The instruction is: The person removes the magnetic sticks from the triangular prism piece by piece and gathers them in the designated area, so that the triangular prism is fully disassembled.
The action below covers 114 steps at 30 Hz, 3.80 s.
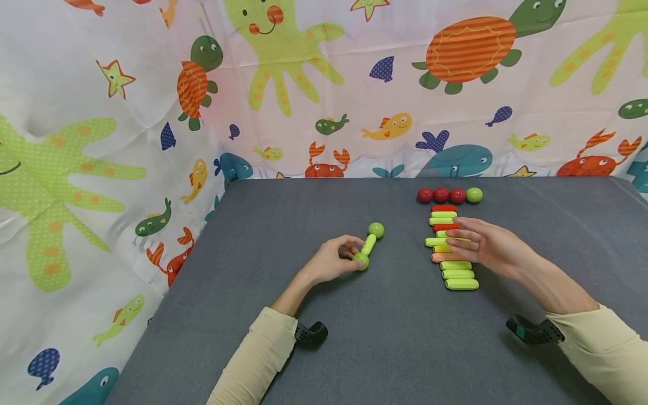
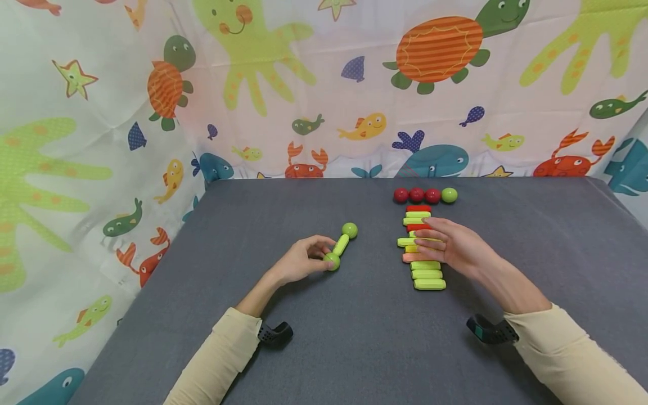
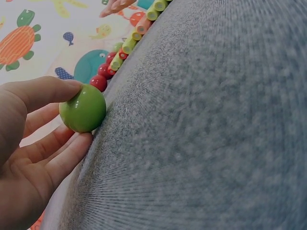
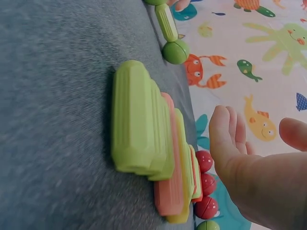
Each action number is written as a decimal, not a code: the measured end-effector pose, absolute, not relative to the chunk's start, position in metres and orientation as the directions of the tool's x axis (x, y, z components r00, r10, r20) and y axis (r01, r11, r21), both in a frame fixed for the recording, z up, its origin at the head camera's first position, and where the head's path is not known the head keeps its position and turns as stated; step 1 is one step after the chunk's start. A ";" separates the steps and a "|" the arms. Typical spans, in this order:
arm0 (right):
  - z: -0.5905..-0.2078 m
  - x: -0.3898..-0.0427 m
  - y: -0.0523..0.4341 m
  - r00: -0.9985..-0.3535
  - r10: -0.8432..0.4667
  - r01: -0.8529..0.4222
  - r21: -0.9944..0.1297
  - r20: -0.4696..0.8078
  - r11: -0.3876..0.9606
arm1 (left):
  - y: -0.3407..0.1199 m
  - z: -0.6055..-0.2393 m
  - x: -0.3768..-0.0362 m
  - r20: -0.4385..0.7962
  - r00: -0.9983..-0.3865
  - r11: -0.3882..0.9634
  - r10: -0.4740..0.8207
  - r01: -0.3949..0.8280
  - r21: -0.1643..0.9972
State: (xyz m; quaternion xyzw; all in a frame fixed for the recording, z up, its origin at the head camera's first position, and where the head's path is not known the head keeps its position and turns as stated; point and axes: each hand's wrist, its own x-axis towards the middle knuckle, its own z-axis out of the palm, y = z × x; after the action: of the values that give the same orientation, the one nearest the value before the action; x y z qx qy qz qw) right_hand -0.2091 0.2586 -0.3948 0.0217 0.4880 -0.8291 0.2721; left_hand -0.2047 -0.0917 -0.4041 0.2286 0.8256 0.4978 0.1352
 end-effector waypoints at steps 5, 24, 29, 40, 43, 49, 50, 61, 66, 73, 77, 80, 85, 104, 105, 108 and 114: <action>-0.393 -0.218 0.250 -0.837 -0.416 0.503 -0.798 -0.355 -0.333 | -0.092 -0.402 -0.204 0.005 -0.857 0.397 0.515 0.244 0.885; -0.393 -0.249 0.224 -0.873 -0.384 0.397 -0.895 -0.300 -0.205 | -0.096 -0.444 -0.229 0.017 -0.868 0.392 0.497 0.242 0.887; -0.392 -0.257 0.216 -0.880 -0.359 0.381 -0.914 -0.311 -0.143 | -0.096 -0.445 -0.229 0.024 -0.867 0.396 0.498 0.252 0.883; -0.389 -0.272 0.196 -0.888 -0.309 0.371 -0.927 -0.341 -0.045 | -0.093 -0.421 -0.217 0.018 -0.851 0.381 0.524 0.253 0.889; -0.389 -0.274 0.191 -0.890 -0.301 0.366 -0.930 -0.343 -0.021 | -0.093 -0.413 -0.213 0.017 -0.852 0.381 0.524 0.252 0.890; -0.394 -0.278 0.180 -0.884 -0.313 0.367 -0.930 -0.347 -0.006 | -0.095 -0.436 -0.226 0.031 -0.860 0.378 0.510 0.256 0.890; -0.396 -0.279 0.177 -0.884 -0.313 0.368 -0.930 -0.348 -0.004 | -0.095 -0.433 -0.223 0.030 -0.859 0.382 0.511 0.258 0.888; -0.408 -0.285 0.159 -0.871 -0.329 0.382 -0.924 -0.364 0.010 | -0.092 -0.405 -0.206 0.004 -0.857 0.401 0.516 0.246 0.883; -0.412 -0.283 0.152 -0.863 -0.351 0.385 -0.923 -0.363 0.008 | -0.091 -0.404 -0.206 0.011 -0.855 0.393 0.518 0.250 0.885; -0.418 -0.283 0.142 -0.854 -0.372 0.369 -0.928 -0.363 0.056 | -0.090 -0.403 -0.205 0.009 -0.855 0.389 0.518 0.246 0.888; -0.419 -0.283 0.136 -0.855 -0.366 0.359 -0.929 -0.367 0.092 | -0.090 -0.403 -0.205 0.008 -0.855 0.392 0.519 0.246 0.887; -0.420 -0.283 0.134 -0.855 -0.365 0.354 -0.929 -0.369 0.109 | -0.090 -0.403 -0.205 0.009 -0.854 0.391 0.521 0.248 0.886; -0.419 -0.281 0.132 -0.851 -0.384 0.334 -0.933 -0.359 0.131 | -0.092 -0.405 -0.206 0.004 -0.848 0.377 0.530 0.240 0.894; -0.425 -0.278 0.131 -0.822 -0.454 0.387 -0.922 -0.345 0.000 | -0.092 -0.406 -0.207 0.004 -0.840 0.362 0.543 0.237 0.902; -0.425 -0.277 0.131 -0.820 -0.457 0.390 -0.921 -0.346 -0.003 | -0.092 -0.407 -0.207 0.003 -0.840 0.361 0.542 0.236 0.902; -0.426 -0.277 0.130 -0.819 -0.456 0.397 -0.918 -0.349 -0.010 | -0.091 -0.407 -0.207 0.005 -0.839 0.356 0.545 0.236 0.904; -0.426 -0.276 0.130 -0.815 -0.453 0.415 -0.909 -0.361 -0.023 | -0.091 -0.407 -0.207 0.009 -0.838 0.354 0.546 0.240 0.904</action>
State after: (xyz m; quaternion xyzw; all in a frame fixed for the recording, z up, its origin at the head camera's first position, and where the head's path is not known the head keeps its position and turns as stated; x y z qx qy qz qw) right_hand -0.2763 0.1298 -0.4257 -0.0147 0.6297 -0.7150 0.3035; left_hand -0.2069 -0.0908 -0.4073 0.2428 0.8091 0.5141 0.1485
